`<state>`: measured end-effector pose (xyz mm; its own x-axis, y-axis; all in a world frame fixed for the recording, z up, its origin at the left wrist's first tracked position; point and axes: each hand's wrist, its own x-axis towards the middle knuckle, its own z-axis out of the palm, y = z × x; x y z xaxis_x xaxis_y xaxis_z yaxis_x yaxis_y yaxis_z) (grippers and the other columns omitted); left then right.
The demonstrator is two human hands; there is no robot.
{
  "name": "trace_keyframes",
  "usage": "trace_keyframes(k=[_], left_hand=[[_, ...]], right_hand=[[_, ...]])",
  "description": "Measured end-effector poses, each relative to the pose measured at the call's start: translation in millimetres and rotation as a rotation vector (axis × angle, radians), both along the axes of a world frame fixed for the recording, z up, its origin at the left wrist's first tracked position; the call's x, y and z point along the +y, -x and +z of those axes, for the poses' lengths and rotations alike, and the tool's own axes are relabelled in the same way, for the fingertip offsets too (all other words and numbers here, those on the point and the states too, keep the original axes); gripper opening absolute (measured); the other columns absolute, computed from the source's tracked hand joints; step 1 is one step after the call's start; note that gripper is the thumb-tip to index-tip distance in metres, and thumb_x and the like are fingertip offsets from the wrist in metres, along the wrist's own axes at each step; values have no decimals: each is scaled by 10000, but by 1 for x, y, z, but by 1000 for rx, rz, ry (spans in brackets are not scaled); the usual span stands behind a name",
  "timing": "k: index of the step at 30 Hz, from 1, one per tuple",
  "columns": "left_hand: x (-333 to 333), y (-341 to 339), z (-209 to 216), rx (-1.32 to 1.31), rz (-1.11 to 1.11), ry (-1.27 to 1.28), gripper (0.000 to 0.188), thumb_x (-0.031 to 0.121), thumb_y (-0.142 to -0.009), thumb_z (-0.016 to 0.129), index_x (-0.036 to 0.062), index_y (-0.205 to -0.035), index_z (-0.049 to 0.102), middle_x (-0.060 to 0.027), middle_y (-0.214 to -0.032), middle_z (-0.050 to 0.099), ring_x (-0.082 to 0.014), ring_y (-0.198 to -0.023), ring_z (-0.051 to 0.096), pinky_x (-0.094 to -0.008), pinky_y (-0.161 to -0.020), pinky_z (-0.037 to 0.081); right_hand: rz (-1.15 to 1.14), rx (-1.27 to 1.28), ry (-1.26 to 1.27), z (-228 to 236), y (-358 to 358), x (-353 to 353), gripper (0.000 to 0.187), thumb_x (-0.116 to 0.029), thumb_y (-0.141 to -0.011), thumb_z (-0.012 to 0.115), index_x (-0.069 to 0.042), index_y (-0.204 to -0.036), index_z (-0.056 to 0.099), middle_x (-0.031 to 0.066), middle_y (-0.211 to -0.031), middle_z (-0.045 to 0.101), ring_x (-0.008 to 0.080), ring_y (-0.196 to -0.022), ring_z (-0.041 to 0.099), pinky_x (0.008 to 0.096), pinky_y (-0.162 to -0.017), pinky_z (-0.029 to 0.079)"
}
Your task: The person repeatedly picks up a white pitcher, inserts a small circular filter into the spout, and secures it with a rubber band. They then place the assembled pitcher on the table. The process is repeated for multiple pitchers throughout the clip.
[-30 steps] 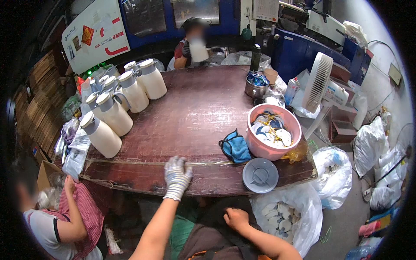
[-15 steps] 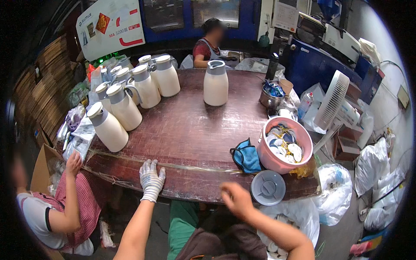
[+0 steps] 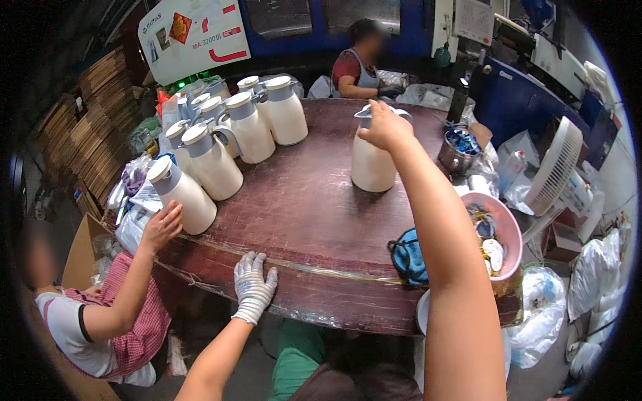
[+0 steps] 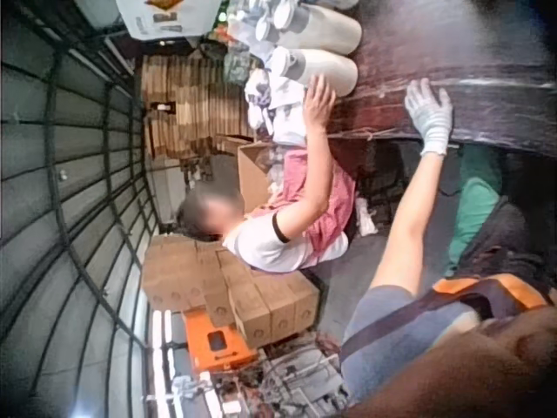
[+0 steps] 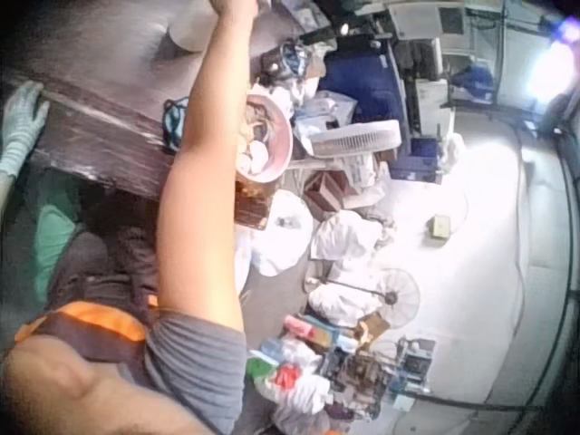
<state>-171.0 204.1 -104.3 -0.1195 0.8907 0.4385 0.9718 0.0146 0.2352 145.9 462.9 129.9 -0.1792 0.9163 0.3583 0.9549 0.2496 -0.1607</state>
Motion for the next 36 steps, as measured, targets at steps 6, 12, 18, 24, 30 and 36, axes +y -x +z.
trace_keyframes(k=[6,12,18,24,30,36], left_hand=[[-3,5,-3,2,0,-20,512,348,-815,654,47,-1223,580,-198,-1292,529,-365,-1250,453,-509,-1099,298],[12,31,-19,-200,-71,40,502,388,-846,661,79,-1236,598,-168,-1289,567,-327,-1233,500,-467,-1093,325],[-20,-48,62,-1391,-570,611,569,451,-935,573,43,-1330,543,-108,-1251,612,-201,-1165,559,-367,-1026,419],[-118,-151,103,-1024,-668,1386,569,527,-827,668,4,-1050,698,-6,-827,658,-61,-692,559,-199,-592,439],[-138,-175,100,-1069,-501,1188,333,202,-722,860,28,-956,701,5,-794,665,-58,-673,577,-211,-627,468],[-144,-182,104,-1072,-317,1163,234,106,-749,827,23,-922,693,-24,-800,688,-91,-699,625,-231,-642,497]], right_hand=[[-26,103,-109,-48,6,-35,564,-353,-752,732,-78,-1222,587,175,-1185,581,345,-992,656,439,-840,543],[210,305,-270,-92,-26,-163,369,-344,-751,776,-62,-944,638,147,-1027,594,358,-828,651,447,-683,530],[688,650,-192,-122,-75,-398,326,-317,-728,791,-89,-912,647,122,-915,617,302,-739,609,401,-616,499],[710,559,-85,-200,-116,-502,359,-175,-798,685,-105,-1145,621,131,-1236,592,266,-839,632,360,-678,502],[-348,506,447,-329,-210,-537,404,-264,-827,673,-74,-1182,634,169,-1191,633,348,-1042,629,425,-866,515],[-685,213,837,-463,-323,-515,552,-377,-840,623,-94,-1310,562,189,-1325,565,368,-1193,551,457,-966,472]])
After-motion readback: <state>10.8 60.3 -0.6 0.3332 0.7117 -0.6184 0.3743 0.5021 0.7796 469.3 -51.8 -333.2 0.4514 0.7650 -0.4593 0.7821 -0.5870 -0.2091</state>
